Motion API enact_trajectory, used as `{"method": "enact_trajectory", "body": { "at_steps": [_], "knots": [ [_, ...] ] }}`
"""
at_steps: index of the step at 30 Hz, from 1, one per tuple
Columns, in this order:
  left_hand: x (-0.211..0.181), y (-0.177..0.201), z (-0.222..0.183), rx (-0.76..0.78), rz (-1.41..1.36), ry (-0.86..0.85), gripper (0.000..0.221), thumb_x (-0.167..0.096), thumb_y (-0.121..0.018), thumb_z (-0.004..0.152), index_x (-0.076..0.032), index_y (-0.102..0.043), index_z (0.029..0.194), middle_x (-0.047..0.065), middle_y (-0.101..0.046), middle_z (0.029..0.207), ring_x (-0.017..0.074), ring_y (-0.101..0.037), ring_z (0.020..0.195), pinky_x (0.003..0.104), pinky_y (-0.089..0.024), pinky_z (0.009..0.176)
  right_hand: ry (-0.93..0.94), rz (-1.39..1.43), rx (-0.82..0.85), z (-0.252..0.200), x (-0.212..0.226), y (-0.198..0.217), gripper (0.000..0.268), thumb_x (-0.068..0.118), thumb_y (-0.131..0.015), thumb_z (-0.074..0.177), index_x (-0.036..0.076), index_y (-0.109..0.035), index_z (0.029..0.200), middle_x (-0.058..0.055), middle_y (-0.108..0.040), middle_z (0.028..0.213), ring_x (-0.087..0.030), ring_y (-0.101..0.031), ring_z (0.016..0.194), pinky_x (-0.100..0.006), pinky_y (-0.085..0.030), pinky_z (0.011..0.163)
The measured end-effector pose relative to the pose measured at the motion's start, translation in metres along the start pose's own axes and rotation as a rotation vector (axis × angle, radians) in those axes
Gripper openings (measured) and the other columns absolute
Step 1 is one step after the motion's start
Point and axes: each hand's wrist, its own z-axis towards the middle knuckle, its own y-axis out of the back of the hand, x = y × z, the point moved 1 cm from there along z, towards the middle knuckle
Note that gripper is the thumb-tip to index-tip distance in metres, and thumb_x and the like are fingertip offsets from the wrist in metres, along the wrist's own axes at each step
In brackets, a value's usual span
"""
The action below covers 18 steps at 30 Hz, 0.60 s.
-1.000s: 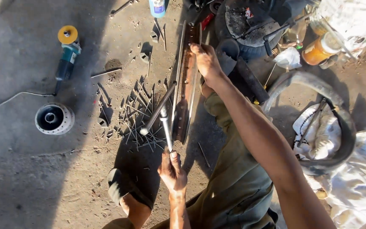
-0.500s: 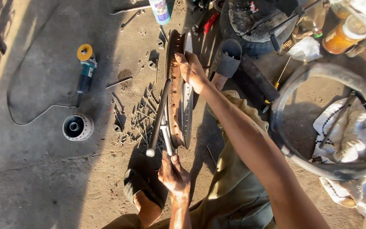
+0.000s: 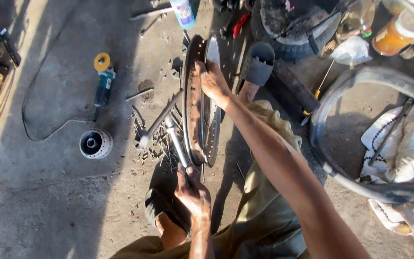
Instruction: The person is using a T-handle wrench to install or adjust spokes on a motorcycle wheel rim while sitting on the floor.
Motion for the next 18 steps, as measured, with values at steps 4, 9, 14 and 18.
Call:
{"method": "enact_trajectory", "body": {
  "at_steps": [4,9,14,18],
  "knots": [
    [-0.070,-0.008,0.038,-0.031,-0.014,0.094,0.020,-0.009,-0.057,0.102,0.002,-0.071,0.109,0.020,-0.075,0.074,0.0351,-0.077,0.078,0.045,-0.059,0.061,0.225,-0.168,-0.083,-0.048,0.102,-0.086,0.046,0.022,-0.029,0.116,-0.015,-0.055,0.125,-0.022,-0.067,0.111,-0.023,-0.065,0.112,-0.013,-0.046,0.095],
    [-0.037,-0.003,0.008,-0.073,0.019,0.133,0.019,-0.014,-0.058,0.101,-0.002,-0.073,0.105,0.015,-0.075,0.073,0.0312,-0.077,0.074,0.040,-0.058,0.066,0.226,-0.148,-0.074,-0.001,0.042,-0.065,0.043,0.041,-0.058,0.107,-0.002,-0.064,0.109,-0.023,-0.066,0.087,-0.029,-0.069,0.079,-0.044,-0.058,0.063],
    [-0.056,-0.011,0.035,-0.041,-0.027,0.116,0.018,-0.011,-0.056,0.103,-0.003,-0.071,0.098,0.011,-0.070,0.062,0.0256,-0.072,0.060,0.037,-0.057,0.061,0.184,-0.353,-0.098,-0.107,0.212,-0.105,0.045,0.040,-0.048,0.106,0.002,-0.071,0.110,-0.021,-0.071,0.090,-0.029,-0.072,0.083,-0.042,-0.055,0.065],
    [-0.059,-0.010,0.031,-0.066,0.039,0.133,0.021,-0.017,-0.057,0.102,-0.002,-0.071,0.108,0.017,-0.073,0.068,0.0383,-0.074,0.070,0.045,-0.056,0.061,0.041,-0.292,0.003,-0.054,0.075,-0.056,0.054,0.040,-0.033,0.111,-0.008,-0.047,0.132,-0.030,-0.038,0.129,-0.037,-0.035,0.125,-0.046,-0.025,0.106]
  ]
}}
